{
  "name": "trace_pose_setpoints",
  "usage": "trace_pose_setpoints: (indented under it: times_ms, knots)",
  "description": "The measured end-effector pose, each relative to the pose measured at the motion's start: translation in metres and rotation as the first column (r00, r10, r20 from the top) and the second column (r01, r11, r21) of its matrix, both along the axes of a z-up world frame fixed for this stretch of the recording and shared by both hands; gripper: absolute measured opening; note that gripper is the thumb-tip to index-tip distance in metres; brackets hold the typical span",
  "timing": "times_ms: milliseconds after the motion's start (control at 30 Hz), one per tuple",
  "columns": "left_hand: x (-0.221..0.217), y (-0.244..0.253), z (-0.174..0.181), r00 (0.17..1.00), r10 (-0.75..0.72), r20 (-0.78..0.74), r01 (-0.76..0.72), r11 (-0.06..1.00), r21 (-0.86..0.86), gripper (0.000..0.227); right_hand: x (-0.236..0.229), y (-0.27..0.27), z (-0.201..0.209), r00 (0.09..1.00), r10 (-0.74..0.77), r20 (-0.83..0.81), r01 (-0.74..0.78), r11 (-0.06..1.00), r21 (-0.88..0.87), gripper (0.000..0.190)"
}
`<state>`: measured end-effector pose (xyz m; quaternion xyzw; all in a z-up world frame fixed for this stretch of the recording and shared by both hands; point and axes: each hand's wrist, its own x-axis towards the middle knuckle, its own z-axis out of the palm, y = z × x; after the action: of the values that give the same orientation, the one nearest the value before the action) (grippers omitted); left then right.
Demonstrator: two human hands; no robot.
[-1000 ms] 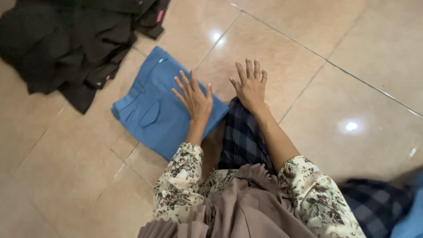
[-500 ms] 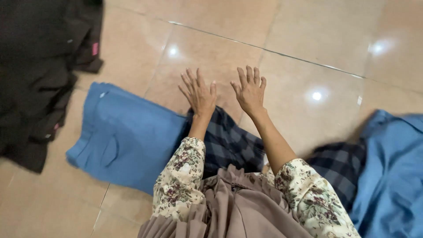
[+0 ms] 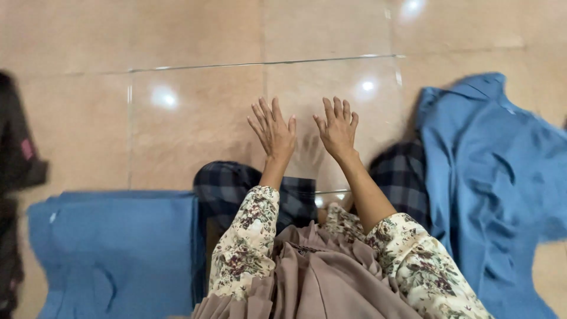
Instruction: The person is neatly folding blue trousers and placing them into an organized stack on the floor.
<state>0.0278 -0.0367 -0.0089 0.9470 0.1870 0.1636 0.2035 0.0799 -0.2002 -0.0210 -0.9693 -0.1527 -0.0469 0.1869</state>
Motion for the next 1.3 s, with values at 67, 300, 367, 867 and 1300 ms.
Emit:
trace_pose_setpoints:
  times_ms: [67, 300, 367, 867, 1300]
  knots:
    - [0.010, -0.032, -0.005, 0.995, -0.096, -0.034, 0.096, 0.995, -0.009, 0.073, -0.003, -0.034, -0.004, 0.996, -0.084, -0.012, 0.084, 0.996, -0.019, 0.057]
    - [0.027, -0.159, 0.001, 0.912, -0.410, -0.015, 0.407, 0.909, -0.094, 0.071, -0.026, -0.150, 0.007, 0.933, -0.360, -0.003, 0.360, 0.932, 0.048, 0.057]
    - [0.025, -0.193, 0.012, 0.864, -0.503, 0.023, 0.502, 0.857, -0.112, 0.071, -0.036, -0.177, 0.011, 0.914, -0.404, 0.046, 0.386, 0.898, 0.213, 0.055]
    - [0.023, -0.336, 0.001, 0.563, -0.819, 0.113, 0.825, 0.564, -0.023, 0.052, -0.078, -0.383, -0.004, 0.516, -0.831, 0.209, 0.847, 0.531, 0.019, 0.060]
    - [0.100, -0.379, 0.034, 0.687, -0.715, 0.129, 0.635, 0.505, -0.585, 0.075, -0.077, -0.292, -0.020, 0.892, -0.437, -0.112, 0.425, 0.732, 0.532, 0.022]
